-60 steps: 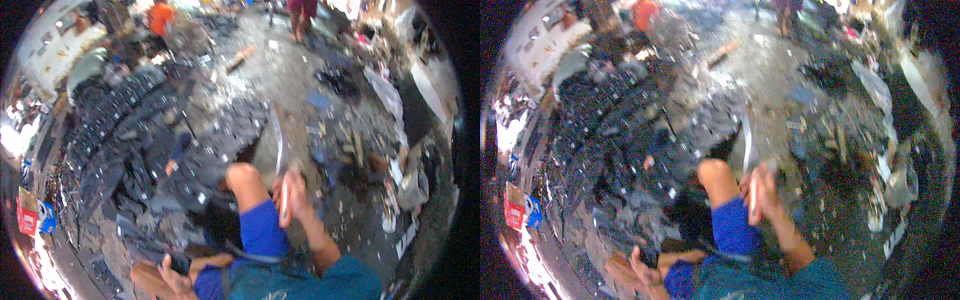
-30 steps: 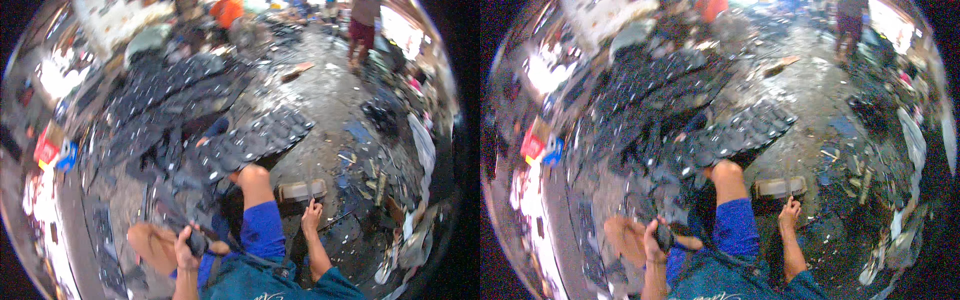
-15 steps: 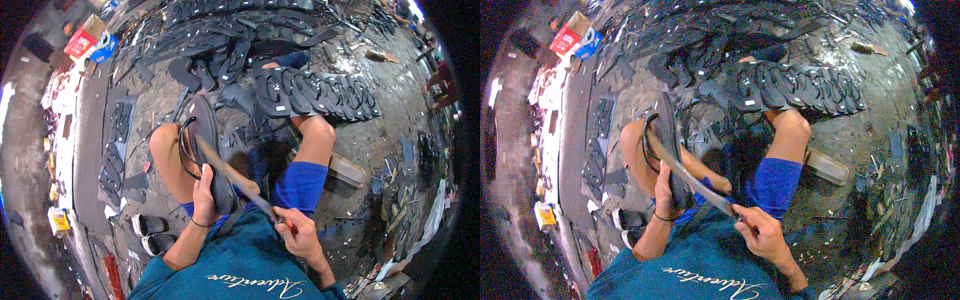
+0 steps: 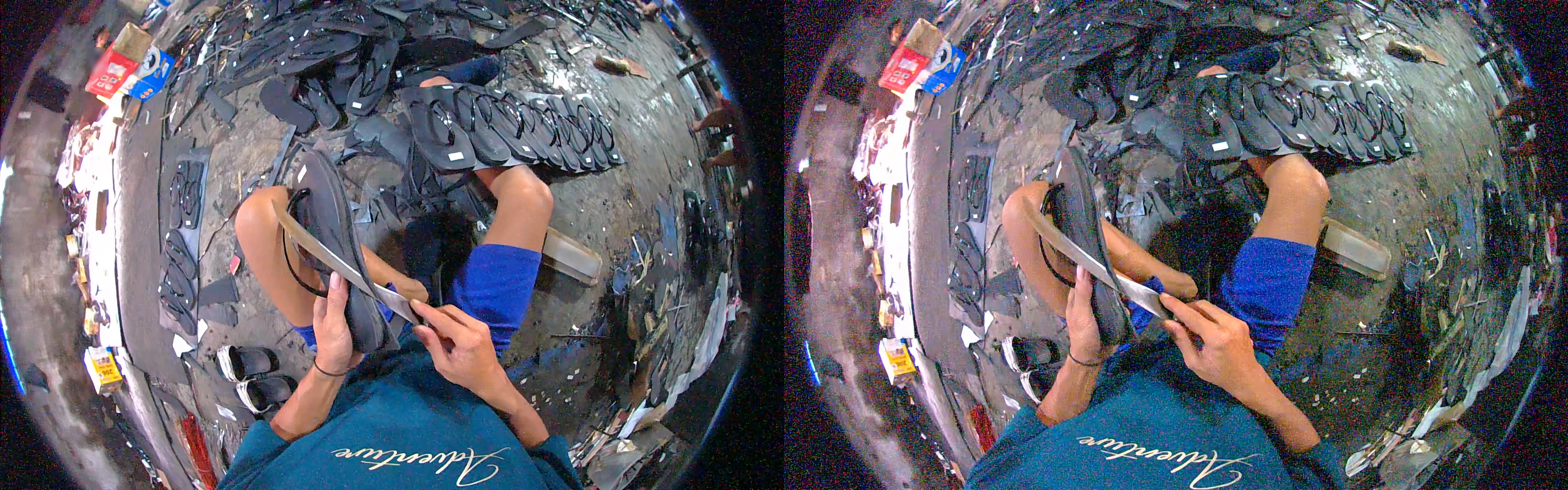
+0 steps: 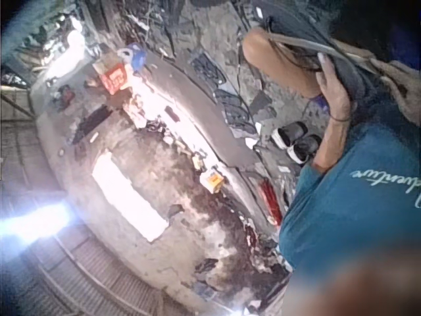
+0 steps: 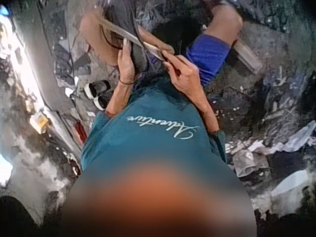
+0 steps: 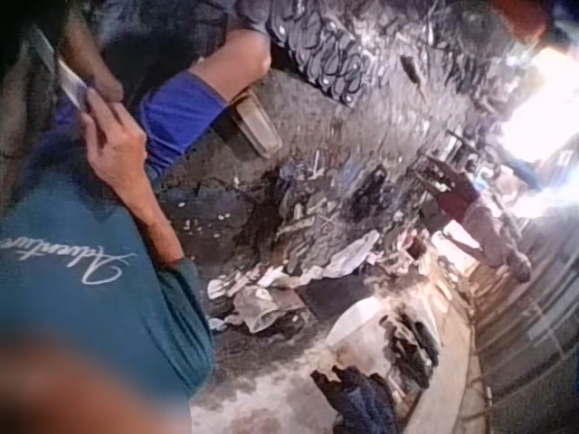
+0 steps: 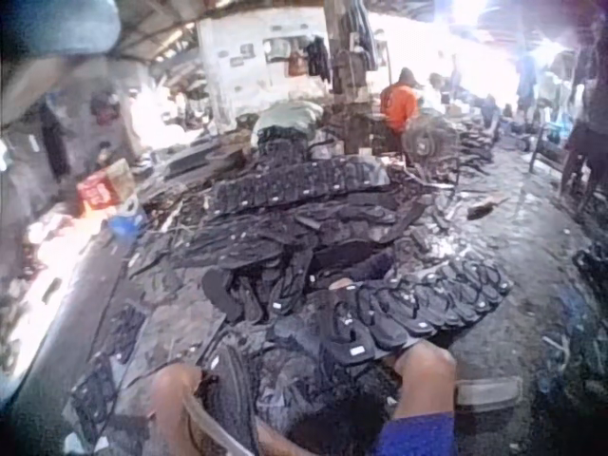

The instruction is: The person sits on the floor and uses a knife to trim the edges of black flip-flops. They handle the sandals one at a time, scraping the knife along the sole and strap edges, then place the finished items into a pile.

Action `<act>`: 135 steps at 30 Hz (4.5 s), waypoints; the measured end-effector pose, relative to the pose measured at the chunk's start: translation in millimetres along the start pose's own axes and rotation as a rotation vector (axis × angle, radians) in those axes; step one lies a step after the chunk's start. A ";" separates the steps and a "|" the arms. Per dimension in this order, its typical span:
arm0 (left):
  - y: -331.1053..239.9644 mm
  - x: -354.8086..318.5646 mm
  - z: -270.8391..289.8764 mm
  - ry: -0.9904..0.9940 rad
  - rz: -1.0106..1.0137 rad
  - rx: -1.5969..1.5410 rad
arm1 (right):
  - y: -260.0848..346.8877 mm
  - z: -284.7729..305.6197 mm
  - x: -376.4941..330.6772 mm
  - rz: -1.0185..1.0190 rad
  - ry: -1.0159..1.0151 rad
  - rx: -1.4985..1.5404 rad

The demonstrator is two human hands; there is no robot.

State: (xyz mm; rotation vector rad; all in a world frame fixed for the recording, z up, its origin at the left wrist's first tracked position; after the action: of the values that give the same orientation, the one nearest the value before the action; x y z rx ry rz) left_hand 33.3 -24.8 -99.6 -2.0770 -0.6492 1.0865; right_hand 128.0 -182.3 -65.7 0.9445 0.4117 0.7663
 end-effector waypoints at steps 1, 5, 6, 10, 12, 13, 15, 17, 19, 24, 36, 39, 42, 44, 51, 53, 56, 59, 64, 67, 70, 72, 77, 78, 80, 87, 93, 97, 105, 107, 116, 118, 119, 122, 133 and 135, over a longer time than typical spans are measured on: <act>2.0 0.8 -1.1 0.013 0.007 0.046 | -2.0 -3.1 6.7 0.012 -0.039 -0.004; 5.4 2.0 -6.2 -0.005 0.041 0.052 | 1.5 -8.8 32.2 0.084 -0.200 -0.104; 5.0 3.4 -5.8 0.007 0.042 0.034 | 6.0 -8.1 40.4 0.134 -0.250 -0.157; 11.8 -10.2 -11.8 0.045 0.068 0.052 | 1.3 -7.6 82.6 0.132 -0.374 -0.127; 25.4 -30.9 -8.2 0.056 0.064 0.097 | -16.1 -0.8 123.5 0.051 -0.393 0.087; 32.3 -31.0 -3.7 0.104 0.148 0.052 | -21.9 5.5 142.7 0.002 -0.391 0.242; 28.1 -23.6 10.1 0.126 -0.053 0.186 | -29.3 9.4 134.6 -0.146 -0.190 0.351; 38.3 -30.1 13.3 0.409 -0.044 0.466 | -28.7 1.6 115.4 -0.179 0.044 0.337; 11.8 1.1 6.3 0.431 -0.094 0.543 | -11.5 -1.0 98.7 -0.167 0.127 0.568; -81.3 47.5 -23.1 0.231 -0.265 0.477 | 17.1 35.8 69.9 0.041 -0.328 0.442; -82.4 30.2 11.9 -0.014 -0.010 0.154 | -14.6 4.0 -48.0 0.042 -0.032 0.136; -91.2 23.2 -0.5 0.053 -0.137 0.114 | -6.1 13.4 -34.8 0.057 -0.080 0.071; -83.6 24.4 -0.8 0.097 -0.131 0.118 | 10.0 25.8 -18.8 0.033 -0.087 0.048; -80.9 23.0 -8.1 0.151 -0.146 0.180 | 15.7 33.4 -2.2 0.003 -0.099 0.045; -71.9 14.8 -31.6 0.273 -0.045 0.282 | 40.3 45.3 72.5 0.106 -0.077 0.076; -93.1 4.2 -51.0 0.308 -0.179 0.414 | 38.6 33.6 108.9 0.167 -0.085 0.064; -139.1 34.7 -58.1 0.407 -0.279 0.524 | 10.3 50.7 100.3 0.000 -0.202 0.277; -161.3 40.2 -53.2 0.460 -0.223 0.601 | -12.8 66.3 39.1 0.016 -0.227 0.139; -111.0 19.5 -27.4 0.587 0.037 0.561 | -20.3 37.6 -23.8 0.072 0.014 0.082; -91.8 7.9 -20.2 0.619 0.079 0.596 | -25.6 48.9 -30.1 0.018 0.128 0.052; -83.5 1.4 -24.1 0.740 0.049 0.704 | -11.1 71.6 -21.7 0.010 0.197 -0.029; -82.3 -4.1 -30.6 0.836 -0.001 0.790 | 2.8 84.1 -11.2 0.041 0.256 -0.093; -67.0 -23.1 -50.1 0.697 0.253 0.481 | 33.3 91.7 14.8 0.088 0.338 -0.094; -64.4 -23.4 -53.0 0.768 0.235 0.543 | 38.1 90.5 20.2 0.056 0.374 -0.079; -59.7 -26.8 -56.4 0.854 0.253 0.634 | 45.4 85.0 26.8 0.039 0.388 -0.029; -55.0 -44.4 -90.8 1.010 0.168 0.768 | 59.8 48.0 47.4 0.127 0.442 0.196; -121.6 -40.3 -164.4 1.163 -0.459 1.336 | 64.5 47.2 52.8 0.120 0.243 0.825; -122.4 -72.5 -94.4 1.101 -0.001 1.198 | 24.2 33.4 49.9 0.018 0.066 0.907; -10.9 -24.6 -43.3 -0.093 0.134 -0.449 | 8.3 25.0 26.9 -0.080 0.075 0.765; -8.9 3.5 -63.1 0.136 0.121 -0.385 | 2.8 37.6 22.5 -0.081 -0.047 0.643; 4.6 33.6 -48.6 0.050 0.094 -0.295 | -36.4 55.0 -82.3 -0.149 -0.255 -0.053; 13.7 25.8 -37.9 0.012 0.124 -0.229 | -32.4 56.7 -81.7 -0.175 -0.238 -0.061; 21.7 28.3 -23.3 0.006 0.157 -0.229 | -29.8 56.7 -79.8 -0.190 -0.229 -0.066; 36.1 15.0 -4.3 0.073 0.156 -0.146 | -25.7 43.6 -58.2 -0.223 -0.149 -0.016; 43.6 -13.7 26.4 0.170 0.067 0.029 | -19.7 -3.3 30.1 -0.128 -0.068 0.235; 39.6 -18.8 33.9 0.225 0.184 0.116 | -39.5 -5.0 45.5 -0.198 -0.178 0.484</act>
State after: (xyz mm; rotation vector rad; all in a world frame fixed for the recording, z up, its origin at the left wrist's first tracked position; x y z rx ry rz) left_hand -0.8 -51.1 -134.4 -2.1480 -0.2827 0.9467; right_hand 171.3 -159.8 -101.3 1.3888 0.5373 0.4006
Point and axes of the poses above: each hand's wrist, its own x-axis towards the middle knuckle, its own z-axis out of the back of the hand, y = z × x, the point moved 8 cm from there along x, towards the middle knuckle, and after that the axes turned 7 degrees about -x, right-handed, at the moved point
